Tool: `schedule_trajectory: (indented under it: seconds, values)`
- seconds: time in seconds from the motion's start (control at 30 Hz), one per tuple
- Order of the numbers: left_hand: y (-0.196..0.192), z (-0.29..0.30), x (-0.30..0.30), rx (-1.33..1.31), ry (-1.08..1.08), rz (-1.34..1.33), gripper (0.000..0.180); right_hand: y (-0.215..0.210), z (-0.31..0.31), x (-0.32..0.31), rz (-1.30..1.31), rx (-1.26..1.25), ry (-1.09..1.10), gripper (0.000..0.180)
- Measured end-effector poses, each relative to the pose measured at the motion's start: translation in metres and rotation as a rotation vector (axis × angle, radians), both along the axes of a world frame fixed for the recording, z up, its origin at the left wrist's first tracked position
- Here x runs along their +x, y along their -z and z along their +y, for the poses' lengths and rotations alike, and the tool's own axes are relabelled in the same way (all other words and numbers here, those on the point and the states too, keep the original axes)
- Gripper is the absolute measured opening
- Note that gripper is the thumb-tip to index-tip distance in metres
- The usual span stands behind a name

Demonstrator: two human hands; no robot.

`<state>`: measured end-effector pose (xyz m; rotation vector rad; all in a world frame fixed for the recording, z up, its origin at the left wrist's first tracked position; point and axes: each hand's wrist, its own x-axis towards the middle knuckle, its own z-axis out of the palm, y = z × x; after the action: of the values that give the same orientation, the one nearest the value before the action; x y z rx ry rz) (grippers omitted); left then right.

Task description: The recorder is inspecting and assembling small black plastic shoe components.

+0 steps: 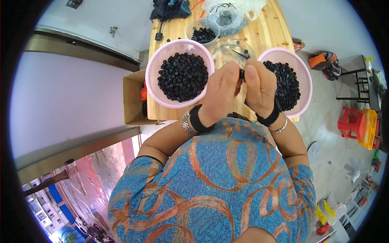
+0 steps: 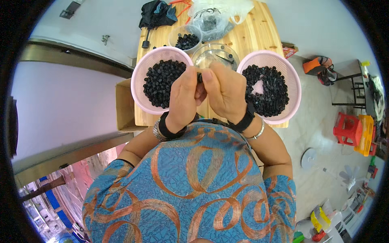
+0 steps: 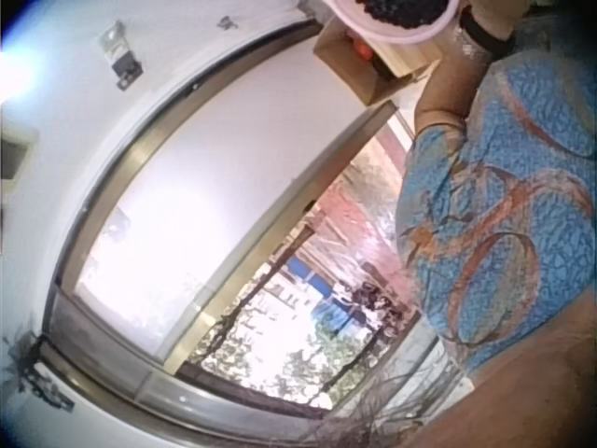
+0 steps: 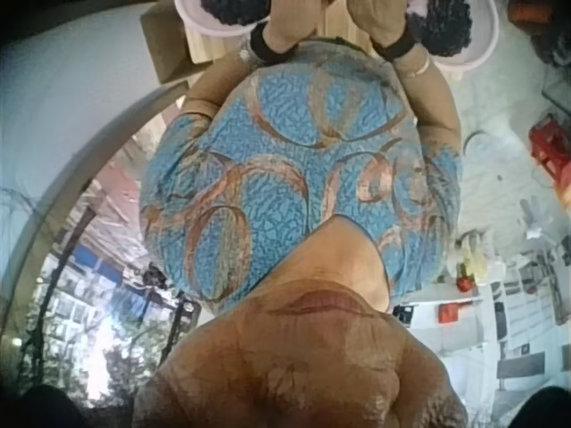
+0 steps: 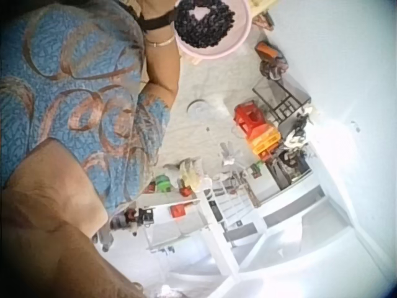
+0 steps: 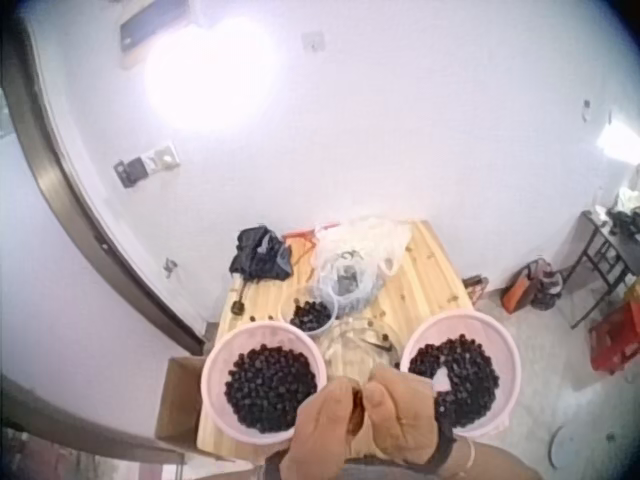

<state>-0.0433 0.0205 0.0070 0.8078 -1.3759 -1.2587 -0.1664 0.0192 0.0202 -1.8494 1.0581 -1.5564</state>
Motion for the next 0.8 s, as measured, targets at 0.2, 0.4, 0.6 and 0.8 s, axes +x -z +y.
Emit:
schedule_trajectory:
  seconds: [0.2, 0.4, 0.6, 0.8]
  values:
    - [-0.024, -0.001, 0.012, 0.379, 0.17, 0.216, 0.038, -0.003, -0.004, -0.011, 0.201, -0.15, -0.026, 0.029]
    - [-0.021, 0.003, 0.02, 0.353, 0.315, 0.064, 0.035, -0.017, -0.005, -0.029, 0.472, -0.182, -0.175, 0.029]
    - [-0.024, 0.01, 0.021, 0.342, 0.306, 0.002, 0.034, -0.025, -0.002, -0.039, 0.59, -0.143, -0.306, 0.017]
    - [-0.016, 0.015, 0.018, 0.037, 0.136, -0.242, 0.03, -0.023, 0.009, -0.03, 0.492, 0.009, -0.23, 0.02]
